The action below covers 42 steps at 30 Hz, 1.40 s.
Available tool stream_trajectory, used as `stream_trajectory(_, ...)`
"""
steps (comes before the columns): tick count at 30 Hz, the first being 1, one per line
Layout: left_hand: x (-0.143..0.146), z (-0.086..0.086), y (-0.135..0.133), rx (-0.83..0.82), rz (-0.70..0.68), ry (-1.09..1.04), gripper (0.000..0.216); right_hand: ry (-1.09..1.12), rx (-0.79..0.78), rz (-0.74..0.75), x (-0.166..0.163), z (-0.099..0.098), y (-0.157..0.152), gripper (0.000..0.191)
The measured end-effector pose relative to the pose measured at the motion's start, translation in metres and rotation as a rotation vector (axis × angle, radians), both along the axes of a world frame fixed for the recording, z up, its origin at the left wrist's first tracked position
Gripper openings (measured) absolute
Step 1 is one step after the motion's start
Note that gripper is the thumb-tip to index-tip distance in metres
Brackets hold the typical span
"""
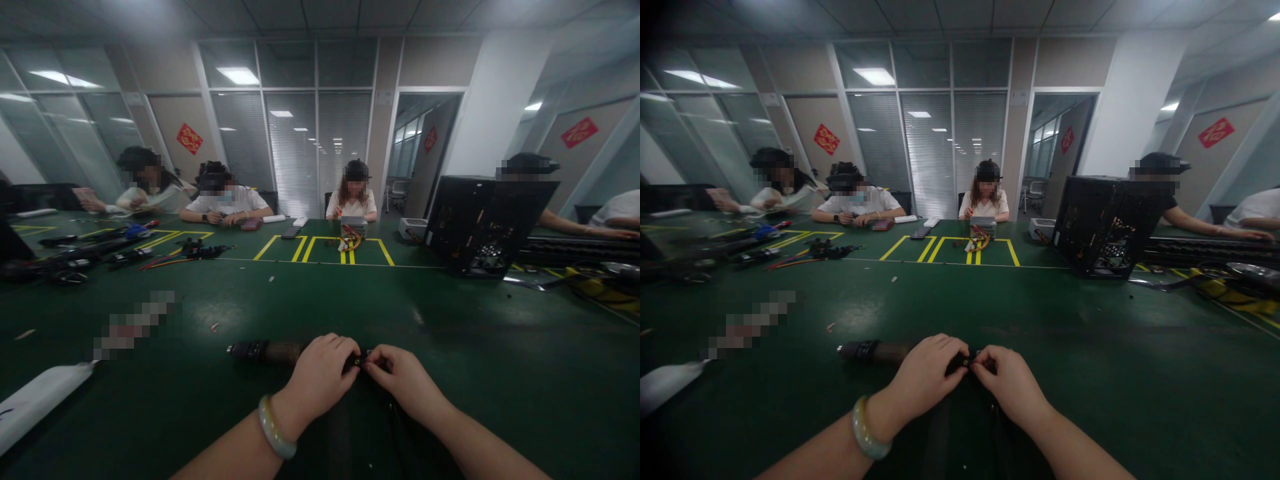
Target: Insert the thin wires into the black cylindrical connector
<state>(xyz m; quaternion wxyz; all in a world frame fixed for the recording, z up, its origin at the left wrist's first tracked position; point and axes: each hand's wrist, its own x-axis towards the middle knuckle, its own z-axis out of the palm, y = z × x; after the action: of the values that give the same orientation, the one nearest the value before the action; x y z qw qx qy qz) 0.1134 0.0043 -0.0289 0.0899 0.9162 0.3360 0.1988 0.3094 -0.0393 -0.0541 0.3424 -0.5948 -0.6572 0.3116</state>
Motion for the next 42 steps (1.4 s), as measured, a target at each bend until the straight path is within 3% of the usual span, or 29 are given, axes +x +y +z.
stream_trajectory(24,-0.0003,0.0012,-0.0002,0.043,-0.040,-0.020,0.008,-0.061,-0.040,0.029,0.0026,0.0023,0.0013,0.015)
stream_trajectory(33,0.0005,-0.0012,-0.0002,0.041,0.012,0.003,0.012,-0.038,-0.041,0.023,0.0017,0.0015,0.0008,0.014)
stream_trajectory(42,0.0002,-0.0035,0.0042,0.039,-0.048,-0.033,0.010,-0.055,-0.016,0.032,0.0026,0.0013,0.0018,0.013)
